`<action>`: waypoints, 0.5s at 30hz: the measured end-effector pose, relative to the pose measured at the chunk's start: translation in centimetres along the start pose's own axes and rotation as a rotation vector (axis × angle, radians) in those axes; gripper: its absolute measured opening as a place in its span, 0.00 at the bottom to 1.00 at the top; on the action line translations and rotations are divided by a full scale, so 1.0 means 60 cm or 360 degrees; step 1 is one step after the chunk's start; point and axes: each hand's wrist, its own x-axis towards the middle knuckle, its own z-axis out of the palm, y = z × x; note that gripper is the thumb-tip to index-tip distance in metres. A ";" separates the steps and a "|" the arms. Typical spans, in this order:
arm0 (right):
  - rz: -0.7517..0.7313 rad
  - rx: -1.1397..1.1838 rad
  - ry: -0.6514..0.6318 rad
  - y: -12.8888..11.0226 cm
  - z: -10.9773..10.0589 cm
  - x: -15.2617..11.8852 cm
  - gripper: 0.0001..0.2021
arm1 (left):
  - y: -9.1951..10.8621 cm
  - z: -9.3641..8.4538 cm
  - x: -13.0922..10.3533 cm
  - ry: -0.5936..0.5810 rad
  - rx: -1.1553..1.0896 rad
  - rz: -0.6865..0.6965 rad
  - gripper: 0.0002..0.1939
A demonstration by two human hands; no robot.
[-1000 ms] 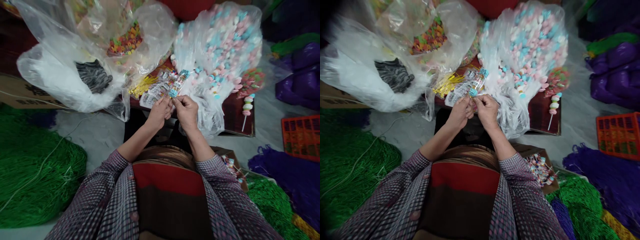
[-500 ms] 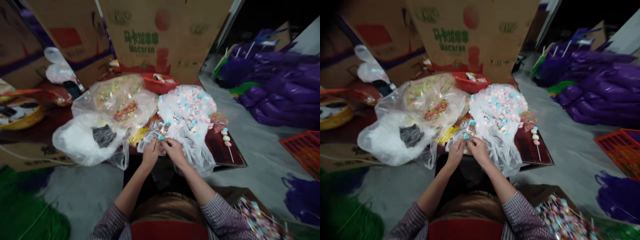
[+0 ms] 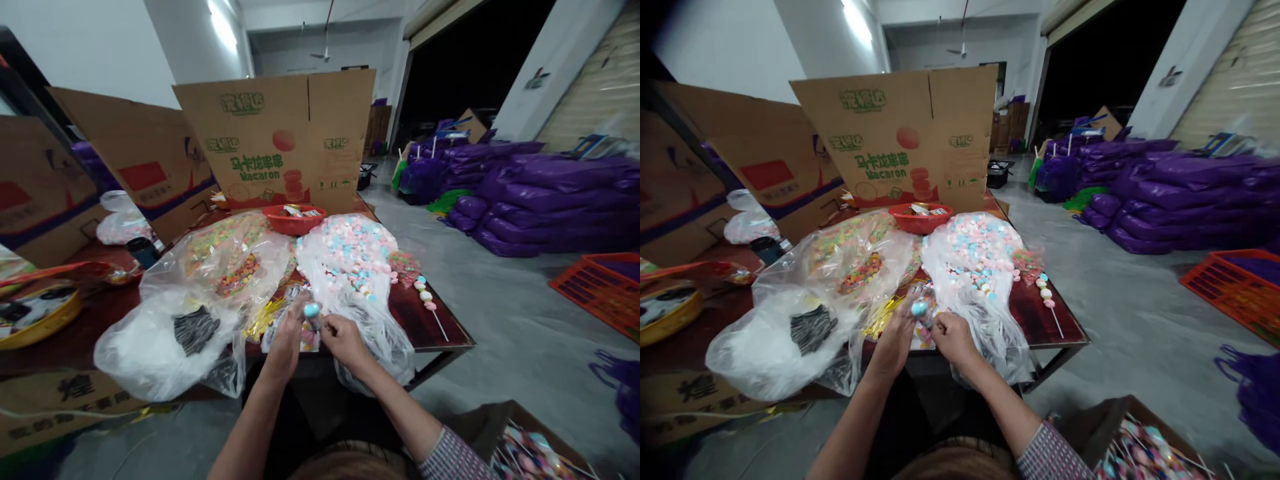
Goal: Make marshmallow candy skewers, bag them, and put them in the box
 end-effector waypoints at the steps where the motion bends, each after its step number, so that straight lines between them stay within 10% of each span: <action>1: 0.0007 -0.0009 0.0045 -0.002 -0.007 0.004 0.10 | 0.005 0.003 -0.006 -0.0045 0.0097 0.0065 0.30; 6: 0.0018 0.0063 0.0208 -0.031 -0.049 0.026 0.08 | -0.010 0.006 -0.015 -0.0231 0.0830 0.0101 0.39; 12: -0.0313 0.0014 0.0007 -0.054 -0.056 0.000 0.10 | 0.017 0.029 0.012 0.0023 0.0134 -0.0277 0.40; 15: -0.0284 0.0039 -0.0083 -0.045 -0.062 -0.008 0.11 | 0.034 0.032 0.007 -0.0049 0.0375 -0.0290 0.38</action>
